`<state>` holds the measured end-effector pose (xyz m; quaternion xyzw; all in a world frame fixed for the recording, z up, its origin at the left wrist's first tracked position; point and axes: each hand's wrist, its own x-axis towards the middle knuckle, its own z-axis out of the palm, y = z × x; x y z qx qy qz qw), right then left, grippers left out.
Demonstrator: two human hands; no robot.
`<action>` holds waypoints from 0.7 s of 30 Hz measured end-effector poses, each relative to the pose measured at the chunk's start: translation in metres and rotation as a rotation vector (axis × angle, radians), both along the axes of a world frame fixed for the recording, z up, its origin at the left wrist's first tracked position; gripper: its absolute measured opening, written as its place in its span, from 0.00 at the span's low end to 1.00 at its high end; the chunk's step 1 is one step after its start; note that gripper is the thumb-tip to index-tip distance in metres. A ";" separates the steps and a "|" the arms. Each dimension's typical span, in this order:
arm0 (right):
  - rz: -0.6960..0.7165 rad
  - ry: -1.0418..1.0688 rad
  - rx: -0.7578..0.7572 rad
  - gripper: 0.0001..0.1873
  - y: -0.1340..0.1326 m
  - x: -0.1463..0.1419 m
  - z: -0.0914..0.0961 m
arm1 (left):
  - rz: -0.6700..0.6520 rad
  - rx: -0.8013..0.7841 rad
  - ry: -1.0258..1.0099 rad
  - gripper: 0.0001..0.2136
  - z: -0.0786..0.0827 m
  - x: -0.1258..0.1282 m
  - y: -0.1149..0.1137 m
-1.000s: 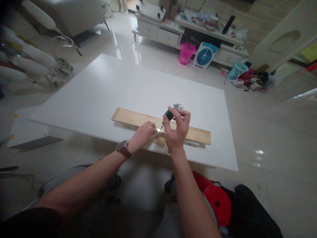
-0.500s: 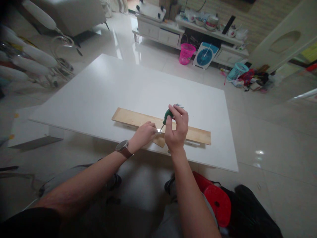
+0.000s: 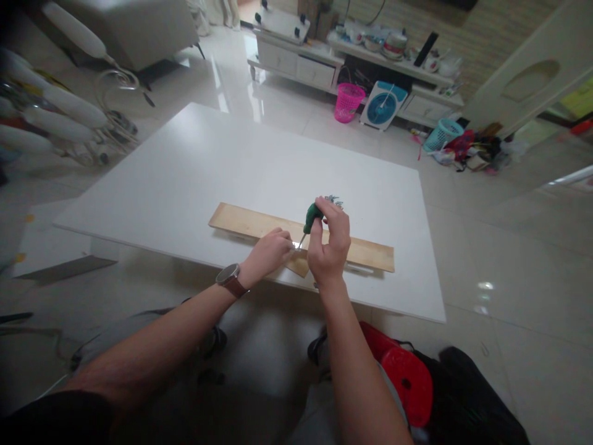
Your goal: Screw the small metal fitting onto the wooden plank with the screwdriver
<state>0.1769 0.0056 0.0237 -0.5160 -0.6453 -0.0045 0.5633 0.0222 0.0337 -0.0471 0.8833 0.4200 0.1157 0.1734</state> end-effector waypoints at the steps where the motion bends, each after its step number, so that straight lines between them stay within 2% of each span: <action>1: -0.004 -0.003 0.003 0.18 0.000 0.000 0.000 | 0.000 0.000 0.003 0.12 0.000 0.000 0.000; 7: -0.052 0.000 0.055 0.16 0.001 0.000 0.001 | 0.004 -0.001 0.009 0.12 0.002 0.000 0.000; 13: 0.033 0.002 0.039 0.21 0.002 0.001 -0.001 | 0.003 0.012 0.009 0.12 0.000 0.000 0.000; 18: -0.035 0.012 0.071 0.18 0.002 0.001 -0.002 | 0.004 0.009 0.009 0.12 0.000 0.001 0.000; 21: 0.005 0.014 0.050 0.19 0.001 0.001 -0.001 | -0.003 0.003 0.015 0.12 0.001 0.000 0.000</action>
